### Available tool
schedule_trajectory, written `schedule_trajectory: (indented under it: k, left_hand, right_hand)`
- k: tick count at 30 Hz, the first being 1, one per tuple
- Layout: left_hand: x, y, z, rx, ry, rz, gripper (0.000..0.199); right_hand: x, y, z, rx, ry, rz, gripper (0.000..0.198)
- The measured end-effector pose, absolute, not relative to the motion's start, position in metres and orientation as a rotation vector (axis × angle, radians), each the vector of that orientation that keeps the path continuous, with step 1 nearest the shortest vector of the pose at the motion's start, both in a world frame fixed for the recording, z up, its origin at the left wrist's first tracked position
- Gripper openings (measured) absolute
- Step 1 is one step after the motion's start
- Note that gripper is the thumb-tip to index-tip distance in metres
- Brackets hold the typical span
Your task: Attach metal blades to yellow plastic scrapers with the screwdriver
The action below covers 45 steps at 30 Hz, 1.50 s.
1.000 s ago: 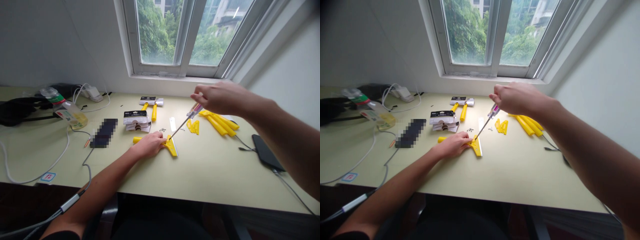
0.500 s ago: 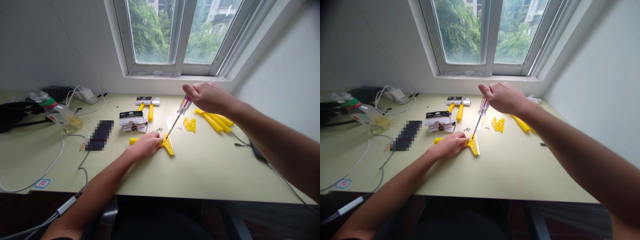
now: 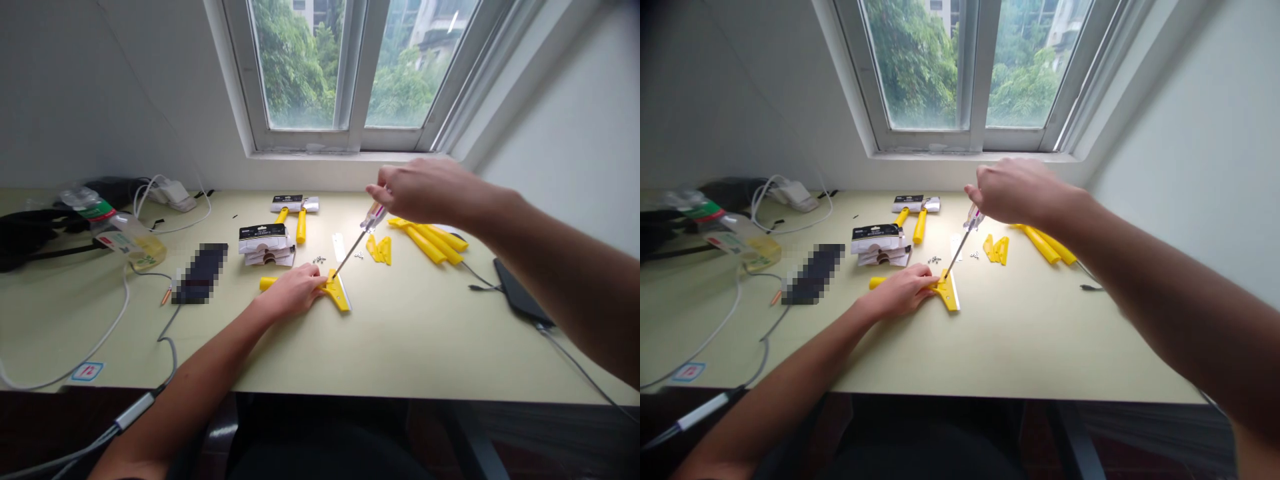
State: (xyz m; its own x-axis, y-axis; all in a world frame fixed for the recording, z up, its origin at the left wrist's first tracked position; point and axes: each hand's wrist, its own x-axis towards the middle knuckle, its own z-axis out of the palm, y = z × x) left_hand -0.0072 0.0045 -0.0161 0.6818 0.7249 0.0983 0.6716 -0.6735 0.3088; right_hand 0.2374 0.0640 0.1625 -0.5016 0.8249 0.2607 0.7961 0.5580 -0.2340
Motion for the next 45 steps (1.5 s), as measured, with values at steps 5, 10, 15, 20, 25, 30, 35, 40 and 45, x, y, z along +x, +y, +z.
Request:
schedule_trajectory:
  k: [5,10,15,20,25,30,35,40,45]
  left_hand:
    - [-0.008,0.005,-0.017,2.642,1.107,0.317,0.026]
    - [-0.008,0.006,-0.017,2.638,1.113,0.314,0.025]
    - [-0.007,0.005,-0.016,2.654,1.127,0.298,0.026]
    - [-0.006,0.005,-0.017,2.667,1.152,0.291,0.027]
    - [-0.004,0.007,-0.02,2.703,1.129,0.301,0.026]
    - [-0.004,0.005,-0.023,2.74,1.196,0.279,0.028]
    - [-0.006,0.004,-0.019,2.701,1.175,0.263,0.024]
    - [-0.007,0.001,-0.013,2.657,1.152,0.305,0.021]
    - [-0.008,0.0,-0.011,2.641,1.134,0.313,0.021]
  right_hand:
    - [0.237,0.061,0.172,-1.164,-2.624,0.401,0.025]
    - [0.233,0.063,0.167,-1.223,-2.493,0.306,0.024]
    - [0.231,0.059,0.165,-1.111,-2.533,0.551,0.028]
    - [0.217,0.05,0.129,-1.011,-2.68,0.526,0.043]
    - [0.173,0.042,0.049,-0.979,-2.433,0.844,0.072]
    - [0.133,0.038,-0.012,-1.029,-1.967,1.051,0.028]
    - [0.136,0.044,0.001,-0.918,-1.741,0.993,0.028]
    - [0.158,0.044,0.029,-0.909,-1.386,1.248,0.046]
    - [0.196,0.025,0.058,-0.696,-1.425,1.618,0.044]
